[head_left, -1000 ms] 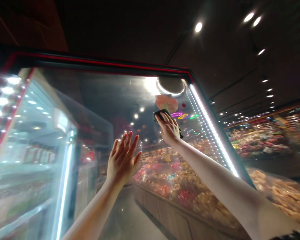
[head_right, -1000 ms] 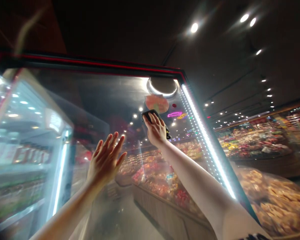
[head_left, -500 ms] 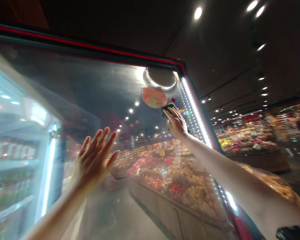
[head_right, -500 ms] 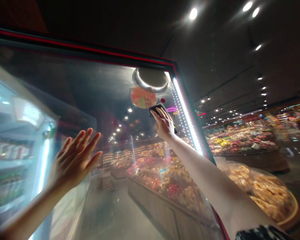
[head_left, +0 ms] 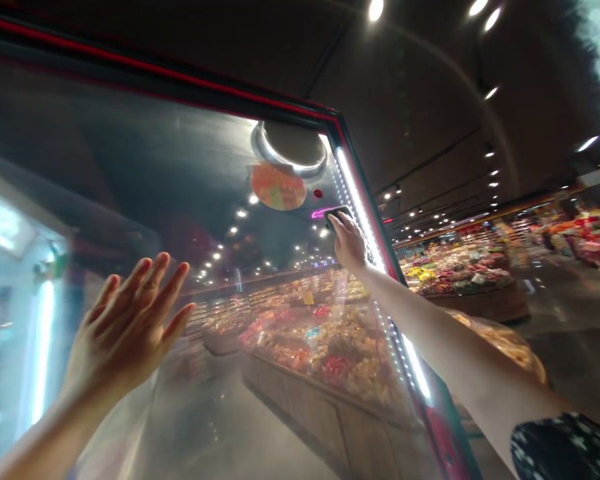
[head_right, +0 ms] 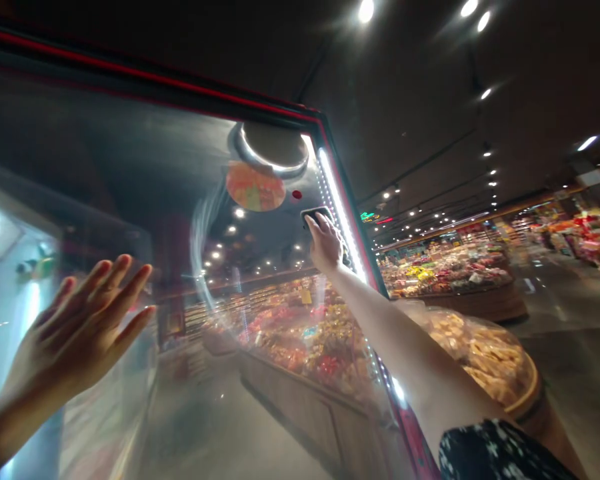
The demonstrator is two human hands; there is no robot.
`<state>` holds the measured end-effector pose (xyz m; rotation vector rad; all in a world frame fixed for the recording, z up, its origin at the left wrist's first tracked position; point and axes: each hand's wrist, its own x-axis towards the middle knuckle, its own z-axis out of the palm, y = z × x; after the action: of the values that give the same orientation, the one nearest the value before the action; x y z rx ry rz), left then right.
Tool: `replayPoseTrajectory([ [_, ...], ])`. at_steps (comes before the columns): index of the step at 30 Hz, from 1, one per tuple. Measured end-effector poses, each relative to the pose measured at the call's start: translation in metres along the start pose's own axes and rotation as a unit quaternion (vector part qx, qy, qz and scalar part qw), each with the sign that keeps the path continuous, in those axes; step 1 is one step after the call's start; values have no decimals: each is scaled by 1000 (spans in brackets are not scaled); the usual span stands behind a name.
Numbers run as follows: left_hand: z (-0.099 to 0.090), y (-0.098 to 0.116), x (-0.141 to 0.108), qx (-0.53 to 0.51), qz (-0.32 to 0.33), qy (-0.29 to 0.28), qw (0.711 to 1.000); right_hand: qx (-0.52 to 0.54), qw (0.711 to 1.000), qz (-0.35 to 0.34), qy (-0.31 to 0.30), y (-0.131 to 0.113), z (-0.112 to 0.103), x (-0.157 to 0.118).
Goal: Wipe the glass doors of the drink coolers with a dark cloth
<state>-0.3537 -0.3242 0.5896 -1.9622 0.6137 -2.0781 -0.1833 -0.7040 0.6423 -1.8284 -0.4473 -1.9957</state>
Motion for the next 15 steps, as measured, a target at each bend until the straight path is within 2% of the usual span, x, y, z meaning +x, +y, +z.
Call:
replayPoseTrajectory([
  [2, 0, -1, 0, 10, 2, -3, 1000, 8, 1000, 1, -3, 9, -1, 30],
  [4, 0, -1, 1, 22, 3, -6, 1000, 8, 1000, 16, 0, 18, -3, 36],
  [6, 1, -1, 1, 27, 2, -9, 1000, 1, 1000, 26, 3, 27, -4, 13],
  [9, 1, 0, 1, 23, 0, -11, 1000, -12, 999, 25, 16, 34, -8, -47],
  [11, 2, 0, 0, 20, 0, -8, 1000, 0, 999, 26, 33, 37, -9, -70],
  [13, 2, 0, -1, 21, 3, -5, 1000, 16, 998, 36, 53, 34, -4, -63],
  [15, 3, -1, -2, 28, 0, -3, 1000, 25, 998, 34, 53, 23, 3, -36],
])
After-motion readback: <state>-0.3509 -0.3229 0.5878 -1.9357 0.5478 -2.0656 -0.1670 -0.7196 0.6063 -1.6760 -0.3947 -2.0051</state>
